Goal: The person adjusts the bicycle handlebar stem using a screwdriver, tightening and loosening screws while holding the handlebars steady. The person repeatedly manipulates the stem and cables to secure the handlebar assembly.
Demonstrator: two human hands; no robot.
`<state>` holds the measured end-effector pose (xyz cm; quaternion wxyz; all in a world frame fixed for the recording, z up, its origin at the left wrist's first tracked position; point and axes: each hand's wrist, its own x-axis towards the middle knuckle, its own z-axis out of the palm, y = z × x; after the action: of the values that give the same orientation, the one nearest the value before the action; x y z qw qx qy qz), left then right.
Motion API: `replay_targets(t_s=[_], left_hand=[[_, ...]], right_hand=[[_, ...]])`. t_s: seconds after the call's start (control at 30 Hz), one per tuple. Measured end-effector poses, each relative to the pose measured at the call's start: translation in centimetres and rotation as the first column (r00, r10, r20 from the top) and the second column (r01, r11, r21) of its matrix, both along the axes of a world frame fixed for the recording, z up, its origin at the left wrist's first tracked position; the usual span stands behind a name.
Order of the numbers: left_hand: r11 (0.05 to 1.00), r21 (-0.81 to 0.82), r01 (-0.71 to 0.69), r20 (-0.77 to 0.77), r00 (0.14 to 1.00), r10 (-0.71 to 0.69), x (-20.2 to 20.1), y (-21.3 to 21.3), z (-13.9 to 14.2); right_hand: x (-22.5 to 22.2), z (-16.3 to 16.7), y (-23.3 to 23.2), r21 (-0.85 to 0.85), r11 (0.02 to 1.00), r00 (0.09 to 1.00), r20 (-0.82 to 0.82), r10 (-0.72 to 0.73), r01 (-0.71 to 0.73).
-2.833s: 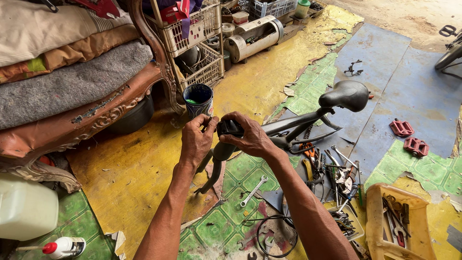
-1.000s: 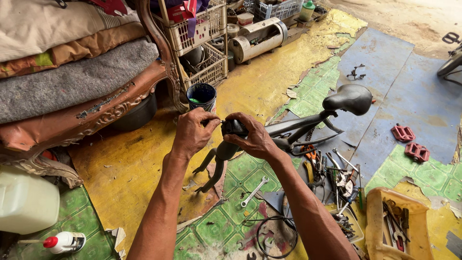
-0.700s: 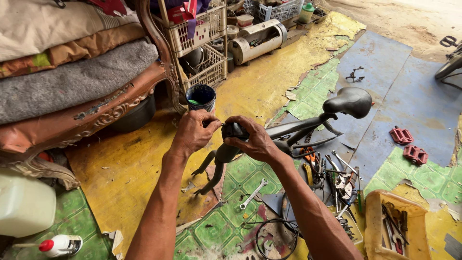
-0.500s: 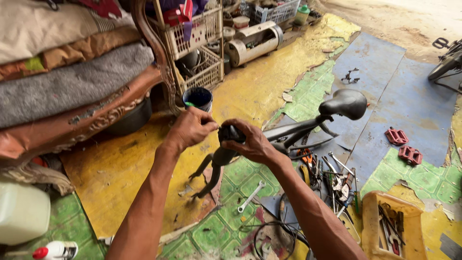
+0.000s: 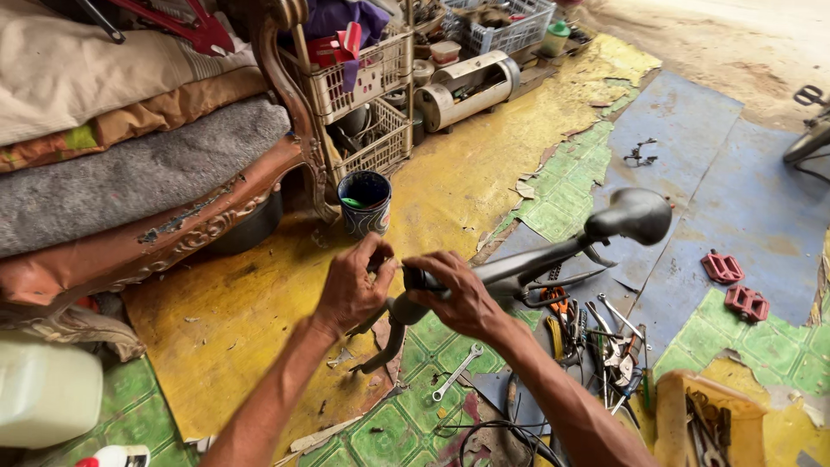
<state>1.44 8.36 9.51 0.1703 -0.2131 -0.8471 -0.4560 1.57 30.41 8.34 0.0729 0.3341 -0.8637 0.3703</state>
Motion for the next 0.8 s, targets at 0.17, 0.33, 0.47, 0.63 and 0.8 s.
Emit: replay_targets(t_s=[0.17,0.33,0.47,0.63,0.8], left_hand=[[0.848,0.323,-0.421,0.354,0.884,0.304,-0.7,1.2,1.9],[0.739,0.228,-0.633,0.707,0.630,0.321,-1.2,1.1,3.7],[0.650,0.282,-0.706,0.920,0.391,0.025,-1.0,0.5,5.4],[0.251,0.507,-0.824,0.847,0.423,-0.322,-1.1,1.5,6.3],[0.040,0.607,-0.794,0.665,0.479,-0.574,-0.9,1.0,4.3]], right_hand=[[-1.3,3.1,-0.2,-0.083,0.996,0.999,-0.027,0.028,-0.030],[-2.2,6.7,-0.7,-0.056,0.998,0.999,0.031,0.024,-0.022],[-3.1,9.1,-1.5,-0.058,0.998,0.997,0.077,0.019,-0.014],[-3.2,9.9,-1.5,-0.086,0.996,0.995,0.097,0.022,-0.013],[-1.8,7.8,-0.7,-0.120,0.992,0.996,0.076,0.046,-0.037]])
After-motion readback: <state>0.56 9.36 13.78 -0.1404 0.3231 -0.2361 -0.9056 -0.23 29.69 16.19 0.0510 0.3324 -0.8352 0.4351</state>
